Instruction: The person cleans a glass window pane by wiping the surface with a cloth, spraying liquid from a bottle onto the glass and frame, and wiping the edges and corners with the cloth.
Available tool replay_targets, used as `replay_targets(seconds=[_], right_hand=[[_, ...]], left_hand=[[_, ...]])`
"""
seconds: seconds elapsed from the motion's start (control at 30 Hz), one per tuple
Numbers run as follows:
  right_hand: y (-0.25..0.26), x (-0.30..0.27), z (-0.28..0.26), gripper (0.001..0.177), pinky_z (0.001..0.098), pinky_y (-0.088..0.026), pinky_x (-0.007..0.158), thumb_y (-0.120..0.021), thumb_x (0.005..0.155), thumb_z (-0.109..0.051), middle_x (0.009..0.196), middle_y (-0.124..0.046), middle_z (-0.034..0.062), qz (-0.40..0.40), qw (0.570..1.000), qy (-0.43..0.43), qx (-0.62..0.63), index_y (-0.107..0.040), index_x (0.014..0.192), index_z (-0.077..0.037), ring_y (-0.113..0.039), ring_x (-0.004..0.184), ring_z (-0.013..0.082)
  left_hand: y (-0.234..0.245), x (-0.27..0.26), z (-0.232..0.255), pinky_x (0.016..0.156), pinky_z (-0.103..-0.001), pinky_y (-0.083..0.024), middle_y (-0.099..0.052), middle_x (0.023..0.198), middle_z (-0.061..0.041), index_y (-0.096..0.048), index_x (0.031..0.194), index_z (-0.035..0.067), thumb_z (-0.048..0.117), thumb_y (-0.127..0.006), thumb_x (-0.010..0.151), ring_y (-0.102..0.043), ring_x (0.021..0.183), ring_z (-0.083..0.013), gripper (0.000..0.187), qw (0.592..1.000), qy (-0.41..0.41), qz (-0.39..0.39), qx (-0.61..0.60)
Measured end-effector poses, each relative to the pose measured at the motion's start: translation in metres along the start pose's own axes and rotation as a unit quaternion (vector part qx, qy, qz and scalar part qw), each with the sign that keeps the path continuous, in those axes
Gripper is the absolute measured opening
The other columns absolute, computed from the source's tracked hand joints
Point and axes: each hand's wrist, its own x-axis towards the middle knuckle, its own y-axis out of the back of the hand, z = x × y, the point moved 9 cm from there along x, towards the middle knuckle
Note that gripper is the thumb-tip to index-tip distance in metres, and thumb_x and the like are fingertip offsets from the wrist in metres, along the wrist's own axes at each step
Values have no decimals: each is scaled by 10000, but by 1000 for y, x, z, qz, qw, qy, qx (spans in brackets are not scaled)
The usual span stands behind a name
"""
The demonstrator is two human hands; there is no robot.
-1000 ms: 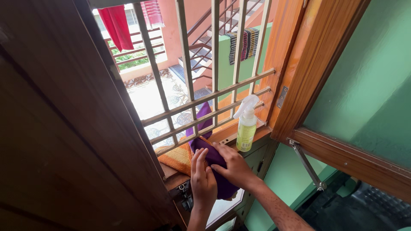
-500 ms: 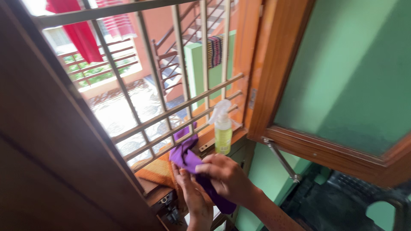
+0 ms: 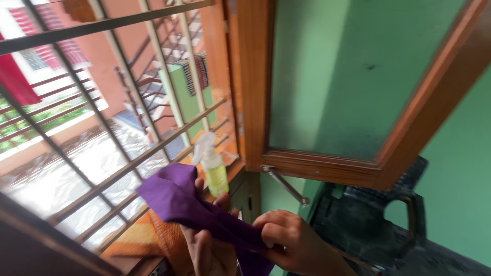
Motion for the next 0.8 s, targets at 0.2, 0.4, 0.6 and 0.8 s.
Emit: replay_targets(seconds=[0.2, 0.4, 0.6, 0.8], right_hand=[[44, -55, 30, 640, 339, -639, 766, -827, 881, -168, 1114, -729, 109, 147, 943, -187, 232, -442, 1374, -38, -752, 904, 167], [109, -129, 67, 396, 342, -560, 768, -779, 861, -116, 1005, -736, 93, 357, 831, -398, 156, -679, 1228, -5, -687, 879, 157], [144, -163, 82, 378, 406, -545, 917, -691, 892, -74, 1054, -738, 94, 508, 707, -377, 316, -660, 1264, -16, -690, 1039, 218], [175, -149, 72, 752, 412, -527, 1012, -643, 806, -122, 1310, -612, 13, 515, 726, -419, 181, -426, 1516, -241, -584, 1267, 201]], left_hand=[[-40, -2, -58, 1042, -396, -543, -590, 1346, -223, -422, 1416, -32, 0, -641, 936, -642, 1188, -277, 529, 994, 104, 10, -16], [-131, -6, -139, 989, -271, -521, -694, 1192, -112, -514, 1390, -3, -56, -707, 925, -670, 1119, -143, 507, 934, 258, -215, 121], [-169, 3, -165, 1065, -285, -493, -688, 1308, -95, -611, 1347, 3, -91, -726, 865, -636, 1236, -150, 504, 900, 230, -282, 240], [-189, -6, -185, 1186, -323, -326, -538, 1522, -123, -428, 1526, 23, -121, -654, 844, -461, 1447, -201, 733, 862, 209, -395, 238]])
